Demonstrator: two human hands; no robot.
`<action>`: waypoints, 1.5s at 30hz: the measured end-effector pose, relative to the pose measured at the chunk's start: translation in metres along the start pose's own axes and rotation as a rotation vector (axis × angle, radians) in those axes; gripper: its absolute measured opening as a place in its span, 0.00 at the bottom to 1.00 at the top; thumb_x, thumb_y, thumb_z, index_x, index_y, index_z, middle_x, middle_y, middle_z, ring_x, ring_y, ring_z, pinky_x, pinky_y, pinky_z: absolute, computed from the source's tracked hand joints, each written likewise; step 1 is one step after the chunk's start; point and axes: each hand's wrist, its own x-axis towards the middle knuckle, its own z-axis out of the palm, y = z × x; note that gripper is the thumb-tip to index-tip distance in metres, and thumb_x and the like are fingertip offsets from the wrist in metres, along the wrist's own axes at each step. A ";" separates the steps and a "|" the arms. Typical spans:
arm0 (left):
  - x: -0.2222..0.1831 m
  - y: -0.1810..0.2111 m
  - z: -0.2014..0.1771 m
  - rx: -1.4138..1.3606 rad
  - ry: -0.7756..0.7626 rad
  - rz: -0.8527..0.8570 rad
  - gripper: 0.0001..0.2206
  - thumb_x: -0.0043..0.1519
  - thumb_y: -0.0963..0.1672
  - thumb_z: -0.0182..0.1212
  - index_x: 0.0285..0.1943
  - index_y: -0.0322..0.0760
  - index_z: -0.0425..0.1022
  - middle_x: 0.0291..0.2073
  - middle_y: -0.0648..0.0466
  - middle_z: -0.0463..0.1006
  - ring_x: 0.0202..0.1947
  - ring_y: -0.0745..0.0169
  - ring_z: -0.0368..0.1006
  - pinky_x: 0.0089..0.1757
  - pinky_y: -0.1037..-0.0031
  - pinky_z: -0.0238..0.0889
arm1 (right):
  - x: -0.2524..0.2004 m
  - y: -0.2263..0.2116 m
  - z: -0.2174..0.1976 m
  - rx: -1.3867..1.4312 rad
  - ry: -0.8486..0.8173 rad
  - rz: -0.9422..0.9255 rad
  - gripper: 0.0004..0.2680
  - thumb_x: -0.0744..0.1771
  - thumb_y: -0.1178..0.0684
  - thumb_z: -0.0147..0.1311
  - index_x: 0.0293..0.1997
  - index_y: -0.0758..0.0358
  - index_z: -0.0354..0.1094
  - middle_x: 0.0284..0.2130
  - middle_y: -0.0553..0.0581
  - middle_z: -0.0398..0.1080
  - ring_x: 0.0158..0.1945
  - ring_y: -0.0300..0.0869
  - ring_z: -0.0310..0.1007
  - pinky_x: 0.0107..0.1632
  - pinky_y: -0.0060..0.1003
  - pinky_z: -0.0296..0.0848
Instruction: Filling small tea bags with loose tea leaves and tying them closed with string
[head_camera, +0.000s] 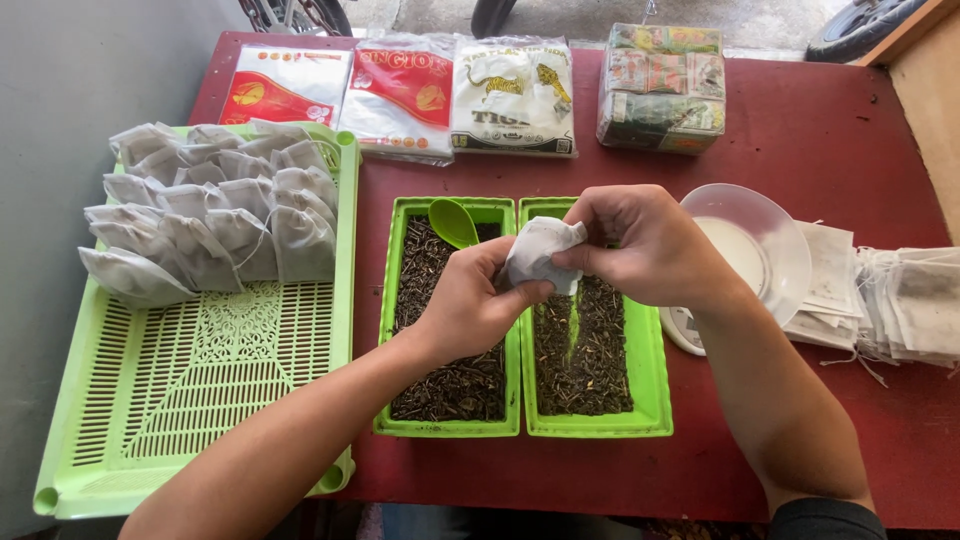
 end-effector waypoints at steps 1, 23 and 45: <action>0.000 0.004 0.000 0.000 -0.002 0.000 0.08 0.59 0.39 0.71 0.44 0.28 0.80 0.30 0.45 0.82 0.37 0.67 0.70 0.36 0.73 0.69 | 0.000 -0.001 0.000 0.000 0.002 0.001 0.05 0.62 0.65 0.67 0.35 0.67 0.74 0.19 0.52 0.71 0.23 0.32 0.68 0.30 0.26 0.69; -0.005 0.103 -0.052 0.592 0.049 0.091 0.18 0.56 0.39 0.67 0.57 0.38 0.73 0.37 0.39 0.82 0.44 0.34 0.81 0.41 0.54 0.74 | 0.020 -0.041 0.055 0.221 0.100 -0.092 0.09 0.64 0.61 0.68 0.42 0.70 0.70 0.26 0.59 0.74 0.30 0.38 0.77 0.34 0.29 0.78; -0.134 0.052 -0.287 0.947 0.565 -0.372 0.10 0.51 0.45 0.73 0.39 0.41 0.83 0.26 0.51 0.82 0.37 0.51 0.81 0.39 0.59 0.73 | 0.223 0.009 0.318 -0.460 -0.283 -0.109 0.08 0.61 0.48 0.63 0.41 0.44 0.78 0.25 0.52 0.74 0.36 0.52 0.80 0.41 0.50 0.78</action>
